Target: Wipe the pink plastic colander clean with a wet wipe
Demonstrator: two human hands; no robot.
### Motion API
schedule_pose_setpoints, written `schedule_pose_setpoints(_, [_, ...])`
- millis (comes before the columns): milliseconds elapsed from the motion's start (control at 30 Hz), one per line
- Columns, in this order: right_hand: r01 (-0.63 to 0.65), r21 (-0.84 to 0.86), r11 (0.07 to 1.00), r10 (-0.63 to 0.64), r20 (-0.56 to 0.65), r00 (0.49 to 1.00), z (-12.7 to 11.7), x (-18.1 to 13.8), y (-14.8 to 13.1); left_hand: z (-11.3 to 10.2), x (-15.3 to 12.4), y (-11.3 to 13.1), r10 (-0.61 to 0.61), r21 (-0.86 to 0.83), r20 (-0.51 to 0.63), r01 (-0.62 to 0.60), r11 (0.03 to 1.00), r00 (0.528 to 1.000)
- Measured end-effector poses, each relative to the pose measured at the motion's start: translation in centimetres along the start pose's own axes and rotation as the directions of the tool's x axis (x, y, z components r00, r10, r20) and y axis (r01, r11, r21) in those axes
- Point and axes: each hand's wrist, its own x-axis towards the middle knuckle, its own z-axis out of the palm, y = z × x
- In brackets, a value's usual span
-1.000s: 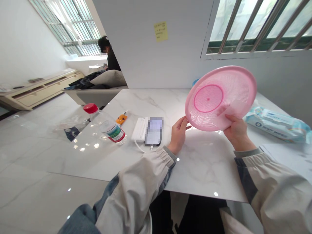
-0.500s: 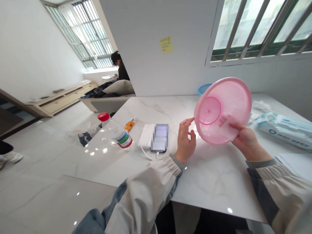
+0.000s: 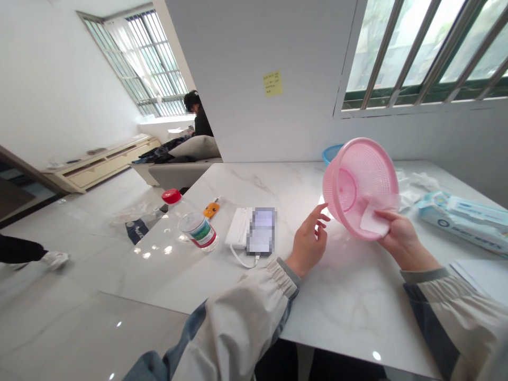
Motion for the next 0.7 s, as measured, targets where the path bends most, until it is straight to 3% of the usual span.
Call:
schedule_pose_setpoints(267, [-0.001,0.048,0.999,0.001,-0.001,1.0,0.6,-0.5,-0.2,0.0,-0.1,0.2,-0.018,0.028,0.094,0.015,0.999,0.995])
schedule_pose_setpoints(533, [-0.011,-0.022,1.0,0.011,0.013,1.0,2.0,-2.2,-0.4,-0.2,0.0,0.3,0.114,0.003,-0.115,-0.115,0.993,0.987])
schedule_pose_setpoints(700, [-0.023,-0.043,0.999,0.023,-0.01,1.0,1.9,-2.4,-0.4,-0.2,0.0,0.2,0.071,0.008,-0.095,-0.07,0.997,0.993])
